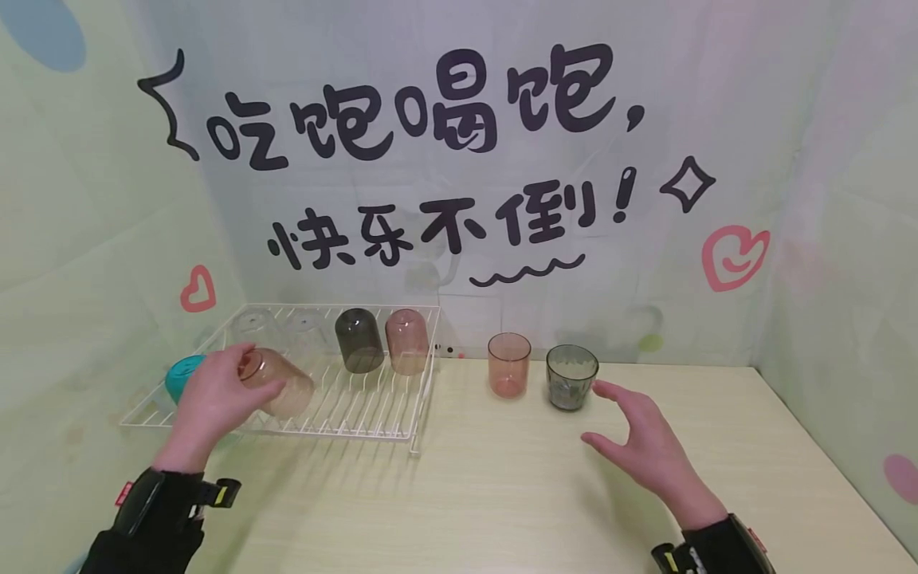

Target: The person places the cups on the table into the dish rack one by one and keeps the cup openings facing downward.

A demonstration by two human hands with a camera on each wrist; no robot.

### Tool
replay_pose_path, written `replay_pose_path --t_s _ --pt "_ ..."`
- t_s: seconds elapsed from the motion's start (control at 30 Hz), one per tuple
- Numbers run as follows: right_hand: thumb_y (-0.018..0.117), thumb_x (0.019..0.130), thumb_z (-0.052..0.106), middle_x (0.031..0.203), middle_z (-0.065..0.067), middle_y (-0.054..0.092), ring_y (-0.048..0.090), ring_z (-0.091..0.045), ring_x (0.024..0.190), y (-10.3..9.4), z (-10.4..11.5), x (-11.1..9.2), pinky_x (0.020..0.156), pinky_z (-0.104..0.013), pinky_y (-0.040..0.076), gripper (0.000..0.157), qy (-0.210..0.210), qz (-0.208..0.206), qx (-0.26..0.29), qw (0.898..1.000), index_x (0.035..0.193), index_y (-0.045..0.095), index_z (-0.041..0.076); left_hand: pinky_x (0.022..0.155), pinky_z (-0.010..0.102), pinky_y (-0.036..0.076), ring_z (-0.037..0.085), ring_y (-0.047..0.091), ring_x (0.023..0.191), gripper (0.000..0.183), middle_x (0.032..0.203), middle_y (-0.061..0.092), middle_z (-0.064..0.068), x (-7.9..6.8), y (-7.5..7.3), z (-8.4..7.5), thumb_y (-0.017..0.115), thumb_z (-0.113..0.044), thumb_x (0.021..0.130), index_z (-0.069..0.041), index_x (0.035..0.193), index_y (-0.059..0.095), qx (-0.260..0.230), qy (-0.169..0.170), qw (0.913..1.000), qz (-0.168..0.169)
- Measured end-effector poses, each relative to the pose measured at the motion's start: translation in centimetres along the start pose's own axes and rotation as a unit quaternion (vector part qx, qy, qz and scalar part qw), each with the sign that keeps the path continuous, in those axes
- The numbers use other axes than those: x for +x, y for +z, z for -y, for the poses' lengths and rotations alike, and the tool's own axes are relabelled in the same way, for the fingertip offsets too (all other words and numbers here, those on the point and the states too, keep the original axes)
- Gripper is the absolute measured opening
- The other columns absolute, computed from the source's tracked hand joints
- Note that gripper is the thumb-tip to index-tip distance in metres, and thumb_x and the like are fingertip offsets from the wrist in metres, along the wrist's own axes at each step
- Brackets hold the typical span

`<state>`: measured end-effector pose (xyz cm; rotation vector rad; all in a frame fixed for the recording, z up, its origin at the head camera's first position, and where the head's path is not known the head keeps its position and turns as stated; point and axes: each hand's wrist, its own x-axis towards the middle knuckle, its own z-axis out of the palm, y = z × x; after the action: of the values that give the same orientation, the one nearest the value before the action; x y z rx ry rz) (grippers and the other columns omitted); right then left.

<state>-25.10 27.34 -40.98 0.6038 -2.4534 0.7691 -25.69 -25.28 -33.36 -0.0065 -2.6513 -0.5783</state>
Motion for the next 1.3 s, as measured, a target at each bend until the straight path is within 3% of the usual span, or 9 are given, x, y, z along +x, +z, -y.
replay_pose_path --t_s 0.27,0.6,0.83,1.3 --pt "0.077 0.07 0.024 0.12 -0.013 0.057 0.048 -0.03 0.112 -0.2 -0.5 0.8 0.09 -0.048 0.037 0.067 -0.011 0.001 -0.008 1.0 0.126 0.05 -0.001 0.075 0.058 0.046 0.042 0.047 0.098 0.069 0.115 0.052 0.029 0.4 0.3 0.5 0.063 -0.038 0.076 0.009 0.123 0.047 0.019 -0.005 0.9997 -0.016" --pt "0.075 0.073 0.026 0.12 -0.016 0.056 0.047 -0.034 0.112 -0.9 -1.0 2.2 0.09 -0.052 0.038 0.065 -0.012 0.014 -0.012 1.0 0.125 0.05 -0.003 0.075 0.059 0.044 0.042 0.046 0.094 0.066 0.112 0.05 0.031 0.8 0.7 0.8 0.061 -0.036 0.076 0.01 0.121 0.047 0.039 -0.023 0.9989 -0.011" --pt "0.076 0.071 0.024 0.118 -0.016 0.057 0.048 -0.034 0.111 -0.9 -1.0 2.6 0.09 -0.051 0.038 0.065 -0.017 0.007 -0.011 1.0 0.125 0.05 -0.002 0.062 0.05 0.045 0.036 0.049 0.076 0.052 0.09 0.055 0.025 1.2 0.9 1.0 0.061 -0.039 0.074 0.006 0.099 0.053 0.057 -0.043 0.9972 -0.024" --pt "0.075 0.072 0.024 0.119 -0.017 0.057 0.048 -0.034 0.111 -0.7 -0.8 3.0 0.092 -0.051 0.037 0.065 -0.012 0.014 -0.007 1.0 0.126 0.05 -0.003 0.057 0.047 0.047 0.035 0.05 0.072 0.055 0.087 0.055 0.024 1.5 1.5 1.6 0.064 -0.044 0.072 0.005 0.093 0.054 0.07 -0.049 0.9963 0.001"
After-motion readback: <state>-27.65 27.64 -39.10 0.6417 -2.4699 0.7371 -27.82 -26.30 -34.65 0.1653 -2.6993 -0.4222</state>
